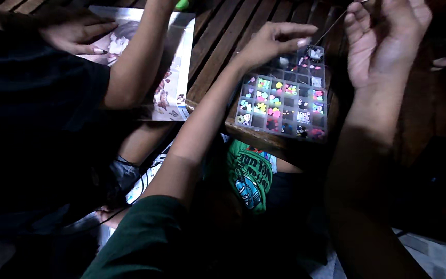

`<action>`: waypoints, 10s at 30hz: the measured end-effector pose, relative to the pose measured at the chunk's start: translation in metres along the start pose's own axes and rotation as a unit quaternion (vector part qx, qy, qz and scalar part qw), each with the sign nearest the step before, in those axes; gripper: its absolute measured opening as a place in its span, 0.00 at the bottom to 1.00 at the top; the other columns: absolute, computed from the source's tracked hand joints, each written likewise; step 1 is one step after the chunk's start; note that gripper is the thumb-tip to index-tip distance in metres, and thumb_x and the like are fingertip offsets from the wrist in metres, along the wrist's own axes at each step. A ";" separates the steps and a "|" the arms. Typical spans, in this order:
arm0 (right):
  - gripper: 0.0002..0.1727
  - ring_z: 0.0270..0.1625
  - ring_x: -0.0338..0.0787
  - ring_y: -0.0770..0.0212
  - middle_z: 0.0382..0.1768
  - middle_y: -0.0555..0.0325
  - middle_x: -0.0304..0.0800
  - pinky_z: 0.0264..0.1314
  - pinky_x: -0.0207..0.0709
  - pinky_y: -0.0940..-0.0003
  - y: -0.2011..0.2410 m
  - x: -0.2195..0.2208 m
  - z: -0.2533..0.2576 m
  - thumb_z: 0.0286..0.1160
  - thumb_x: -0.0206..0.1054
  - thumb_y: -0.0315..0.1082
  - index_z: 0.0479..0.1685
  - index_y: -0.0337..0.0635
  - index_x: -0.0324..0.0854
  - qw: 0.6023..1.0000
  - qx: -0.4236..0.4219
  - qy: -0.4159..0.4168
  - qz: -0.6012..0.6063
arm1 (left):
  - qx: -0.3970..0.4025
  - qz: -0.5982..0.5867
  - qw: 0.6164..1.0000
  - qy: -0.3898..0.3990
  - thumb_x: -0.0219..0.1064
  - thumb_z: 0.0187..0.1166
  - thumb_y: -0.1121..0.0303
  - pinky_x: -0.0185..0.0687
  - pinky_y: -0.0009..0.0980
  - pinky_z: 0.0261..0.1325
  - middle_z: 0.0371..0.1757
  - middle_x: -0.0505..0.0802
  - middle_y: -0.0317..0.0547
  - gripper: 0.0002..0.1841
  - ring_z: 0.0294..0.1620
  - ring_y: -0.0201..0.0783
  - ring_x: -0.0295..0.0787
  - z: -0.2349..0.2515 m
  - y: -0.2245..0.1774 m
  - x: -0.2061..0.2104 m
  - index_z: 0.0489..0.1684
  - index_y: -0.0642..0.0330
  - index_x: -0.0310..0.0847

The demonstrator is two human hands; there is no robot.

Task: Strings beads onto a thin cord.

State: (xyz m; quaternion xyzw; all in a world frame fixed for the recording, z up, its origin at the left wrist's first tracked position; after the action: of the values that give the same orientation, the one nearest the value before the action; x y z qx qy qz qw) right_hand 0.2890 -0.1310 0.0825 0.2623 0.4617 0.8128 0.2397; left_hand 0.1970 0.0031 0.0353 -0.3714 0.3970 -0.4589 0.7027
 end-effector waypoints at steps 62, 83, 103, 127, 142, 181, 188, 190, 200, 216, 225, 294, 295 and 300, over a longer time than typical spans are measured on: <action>0.09 0.49 0.94 0.64 0.43 0.57 0.92 0.61 0.87 0.68 -0.013 -0.014 0.002 0.91 0.48 0.25 0.47 0.40 0.74 0.997 0.037 -0.070 -0.025 | -0.094 -0.034 0.995 0.008 0.55 0.89 0.75 0.83 0.24 0.45 0.33 0.88 0.35 0.07 0.35 0.25 0.85 -0.004 0.009 -0.005 0.47 0.67 0.79; 0.06 0.48 0.88 0.73 0.46 0.69 0.90 0.53 0.83 0.74 -0.022 -0.004 0.003 0.85 0.63 0.34 0.48 0.44 0.84 0.972 0.050 0.018 -0.228 | -0.090 0.157 0.980 0.088 0.68 0.83 0.69 0.80 0.24 0.60 0.55 0.93 0.44 0.13 0.52 0.25 0.87 -0.007 0.021 0.001 0.59 0.64 0.89; 0.17 0.52 0.83 0.74 0.58 0.50 0.84 0.53 0.76 0.80 -0.005 0.041 -0.020 0.82 0.67 0.37 0.60 0.34 0.81 0.900 -0.045 0.087 -0.424 | -0.072 -0.044 0.993 -0.086 0.60 0.87 0.75 0.80 0.22 0.43 0.36 0.89 0.36 0.07 0.36 0.24 0.83 -0.002 0.009 -0.018 0.47 0.67 0.84; 0.06 0.54 0.87 0.45 0.46 0.49 0.90 0.54 0.75 0.42 -0.041 0.116 -0.100 0.76 0.73 0.33 0.39 0.43 0.95 0.722 0.033 0.397 -0.566 | -0.101 -0.035 0.990 -0.095 0.61 0.87 0.75 0.79 0.22 0.45 0.37 0.89 0.38 0.07 0.36 0.23 0.83 -0.001 0.015 -0.017 0.47 0.70 0.84; 0.06 0.42 0.94 0.67 0.39 0.63 0.91 0.53 0.90 0.71 -0.046 -0.004 -0.020 0.81 0.66 0.24 0.51 0.38 0.80 0.982 0.127 -0.083 -0.112 | -0.093 -0.088 0.991 -0.045 0.60 0.87 0.73 0.82 0.23 0.45 0.35 0.90 0.33 0.07 0.36 0.24 0.85 -0.002 0.013 -0.002 0.47 0.65 0.84; 0.07 0.45 0.94 0.67 0.44 0.58 0.91 0.57 0.90 0.71 -0.053 0.006 -0.022 0.82 0.65 0.24 0.53 0.33 0.84 0.984 0.145 -0.079 -0.060 | -0.095 -0.130 0.986 -0.033 0.61 0.87 0.74 0.84 0.23 0.45 0.34 0.91 0.33 0.06 0.35 0.25 0.86 -0.003 0.023 0.005 0.44 0.62 0.85; 0.10 0.48 0.94 0.68 0.47 0.58 0.92 0.60 0.89 0.72 -0.047 0.010 -0.021 0.79 0.66 0.21 0.56 0.32 0.84 0.987 0.114 -0.045 -0.103 | -0.096 -0.129 0.986 -0.041 0.61 0.87 0.74 0.84 0.22 0.45 0.34 0.91 0.32 0.05 0.35 0.24 0.87 -0.003 0.023 0.004 0.43 0.61 0.84; 0.12 0.47 0.94 0.68 0.44 0.60 0.92 0.58 0.90 0.71 -0.046 0.009 -0.020 0.78 0.68 0.21 0.57 0.33 0.82 0.988 0.099 -0.042 -0.112 | -0.092 -0.133 0.986 -0.043 0.61 0.86 0.75 0.84 0.22 0.45 0.34 0.91 0.32 0.04 0.36 0.24 0.87 -0.004 0.022 0.004 0.46 0.62 0.83; 0.13 0.45 0.94 0.72 0.41 0.63 0.92 0.57 0.89 0.74 -0.044 0.013 -0.021 0.76 0.69 0.21 0.57 0.33 0.81 0.983 0.091 -0.023 -0.159 | -0.087 -0.142 0.985 -0.053 0.63 0.84 0.78 0.85 0.22 0.46 0.34 0.92 0.34 0.04 0.36 0.25 0.88 -0.004 0.022 0.003 0.49 0.64 0.80; 0.07 0.42 0.92 0.69 0.41 0.61 0.89 0.47 0.88 0.72 -0.039 -0.007 -0.016 0.88 0.60 0.30 0.51 0.37 0.80 0.979 0.081 -0.079 -0.168 | -0.115 -0.057 0.991 -0.026 0.65 0.84 0.73 0.84 0.23 0.49 0.36 0.93 0.33 0.05 0.38 0.23 0.88 -0.006 0.020 0.003 0.46 0.64 0.86; 0.08 0.41 0.90 0.68 0.42 0.61 0.88 0.46 0.87 0.73 -0.024 -0.046 -0.017 0.91 0.56 0.30 0.51 0.38 0.78 0.972 0.061 -0.208 -0.095 | -0.133 -0.041 0.990 -0.034 0.66 0.83 0.73 0.84 0.22 0.49 0.35 0.93 0.33 0.05 0.38 0.22 0.88 -0.008 0.023 -0.002 0.45 0.64 0.86; 0.10 0.43 0.90 0.71 0.40 0.67 0.89 0.50 0.85 0.73 -0.010 -0.033 -0.014 0.92 0.52 0.33 0.48 0.44 0.80 0.988 -0.019 -0.102 -0.116 | -0.131 -0.100 0.986 0.031 0.62 0.84 0.78 0.84 0.24 0.51 0.39 0.90 0.38 0.08 0.39 0.25 0.86 -0.008 0.021 0.011 0.52 0.70 0.84; 0.10 0.42 0.89 0.71 0.40 0.67 0.89 0.49 0.85 0.73 -0.010 -0.035 -0.014 0.92 0.52 0.33 0.48 0.45 0.80 0.987 -0.014 -0.109 -0.115 | -0.132 -0.096 0.986 0.031 0.63 0.84 0.78 0.84 0.23 0.51 0.39 0.90 0.38 0.07 0.39 0.25 0.86 -0.008 0.020 0.011 0.52 0.70 0.85; 0.10 0.40 0.89 0.72 0.39 0.67 0.89 0.46 0.84 0.75 -0.014 -0.042 -0.014 0.92 0.52 0.33 0.47 0.44 0.79 0.982 0.005 -0.143 -0.123 | -0.114 -0.068 0.990 0.034 0.63 0.84 0.77 0.86 0.25 0.53 0.41 0.90 0.38 0.07 0.41 0.25 0.87 -0.007 0.015 0.010 0.51 0.70 0.85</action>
State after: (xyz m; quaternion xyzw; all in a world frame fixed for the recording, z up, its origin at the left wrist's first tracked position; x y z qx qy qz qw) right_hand 0.3130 -0.1600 0.0552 0.3182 0.4550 0.7288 0.4007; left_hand 0.1990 -0.0027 0.0171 -0.4599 0.4442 -0.4698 0.6087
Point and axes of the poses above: each hand's wrist, its own z-axis towards the middle knuckle, its own x-axis out of the palm, y = z × x, the point moved 9 cm from there along z, towards the middle knuckle
